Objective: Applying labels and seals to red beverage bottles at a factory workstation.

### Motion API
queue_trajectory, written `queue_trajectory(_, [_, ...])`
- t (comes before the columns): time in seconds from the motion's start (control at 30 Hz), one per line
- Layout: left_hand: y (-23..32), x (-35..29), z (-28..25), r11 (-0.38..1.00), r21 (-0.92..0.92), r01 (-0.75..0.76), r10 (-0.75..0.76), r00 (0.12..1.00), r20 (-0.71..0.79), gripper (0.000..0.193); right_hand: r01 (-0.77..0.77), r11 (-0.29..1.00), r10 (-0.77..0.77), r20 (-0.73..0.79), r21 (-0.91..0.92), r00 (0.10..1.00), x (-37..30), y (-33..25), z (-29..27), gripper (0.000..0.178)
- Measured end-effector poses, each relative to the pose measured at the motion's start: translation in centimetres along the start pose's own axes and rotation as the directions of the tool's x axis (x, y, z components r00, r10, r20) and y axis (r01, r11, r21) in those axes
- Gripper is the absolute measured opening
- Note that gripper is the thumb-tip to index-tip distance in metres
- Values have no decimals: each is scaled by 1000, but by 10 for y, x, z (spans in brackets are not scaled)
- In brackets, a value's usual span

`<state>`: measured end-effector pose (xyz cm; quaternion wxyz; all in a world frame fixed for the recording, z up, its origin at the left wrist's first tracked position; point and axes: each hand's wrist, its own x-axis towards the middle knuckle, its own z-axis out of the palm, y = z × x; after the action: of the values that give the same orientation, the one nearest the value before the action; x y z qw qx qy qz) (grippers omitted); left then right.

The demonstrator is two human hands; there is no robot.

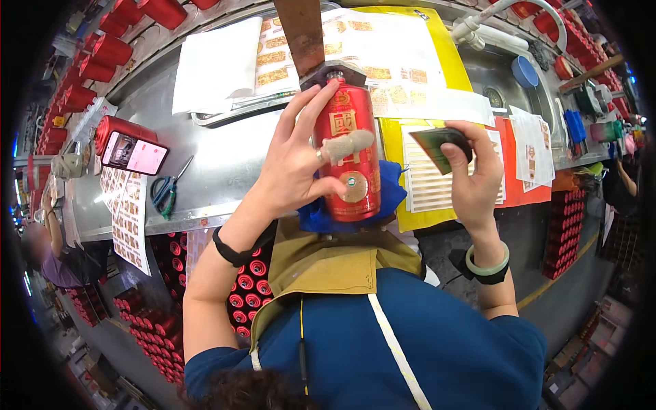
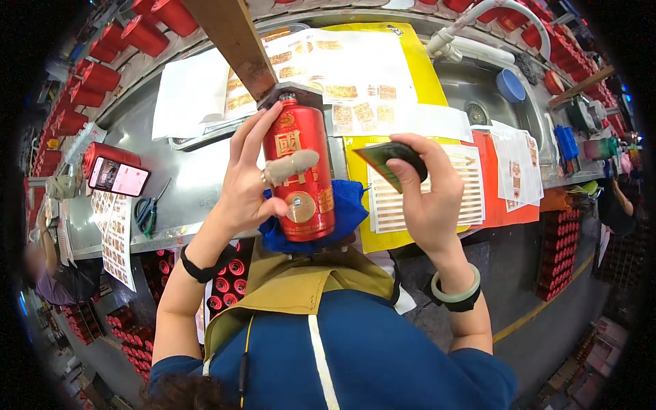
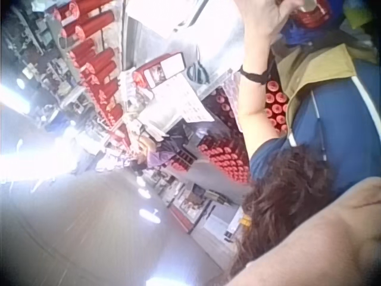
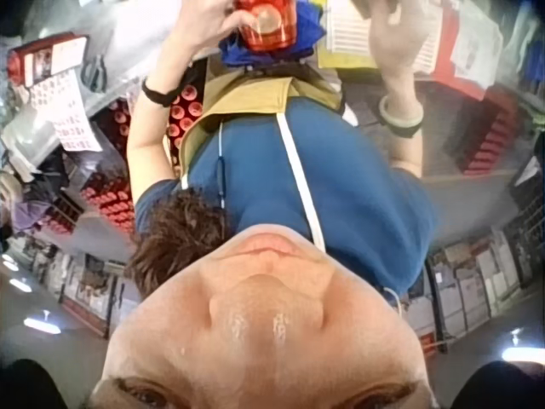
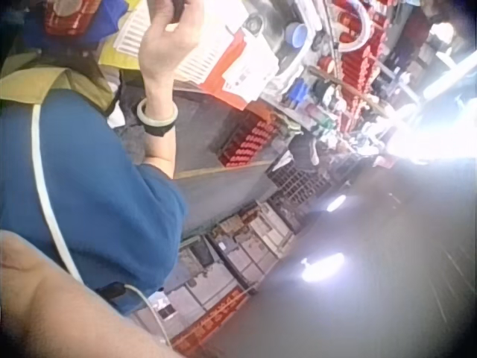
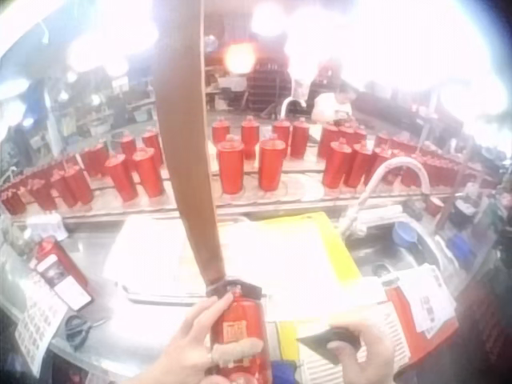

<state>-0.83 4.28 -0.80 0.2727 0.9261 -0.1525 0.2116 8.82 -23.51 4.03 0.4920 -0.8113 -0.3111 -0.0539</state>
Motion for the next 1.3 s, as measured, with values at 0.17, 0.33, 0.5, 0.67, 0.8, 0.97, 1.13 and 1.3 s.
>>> queue_trajectory(0.17, [14,-24,-4,997,73,-23,22,1000,10,80,-2,999,1,18,36,1000,-1,2,1,22])
queue_trajectory(0.33, [8,12,-16,956,292,-24,27,1000,-4,90,-6,996,7,-13,89,1000,7,-10,13,23])
queue_trajectory(0.5, [19,7,-17,956,207,-210,174,969,177,89,31,992,-28,-28,120,999,1,-7,14,23])
queue_trajectory(0.67, [10,0,-21,955,283,-89,72,995,71,85,43,996,-43,-7,83,999,7,-11,14,24])
queue_trajectory(0.8, [17,-15,-10,976,215,-18,19,1000,-3,84,161,983,-163,13,87,987,31,-20,24,23])
queue_trajectory(0.97, [42,-53,3,990,142,-9,0,998,65,91,359,932,-359,-18,52,933,52,-34,36,23])
queue_trajectory(1.13, [74,-71,21,994,86,75,-71,996,-47,60,477,879,-477,23,4,879,50,-31,41,25])
queue_trajectory(1.3, [89,-52,31,921,-190,341,-387,860,-332,87,629,775,-609,193,-59,769,2,-18,51,23])
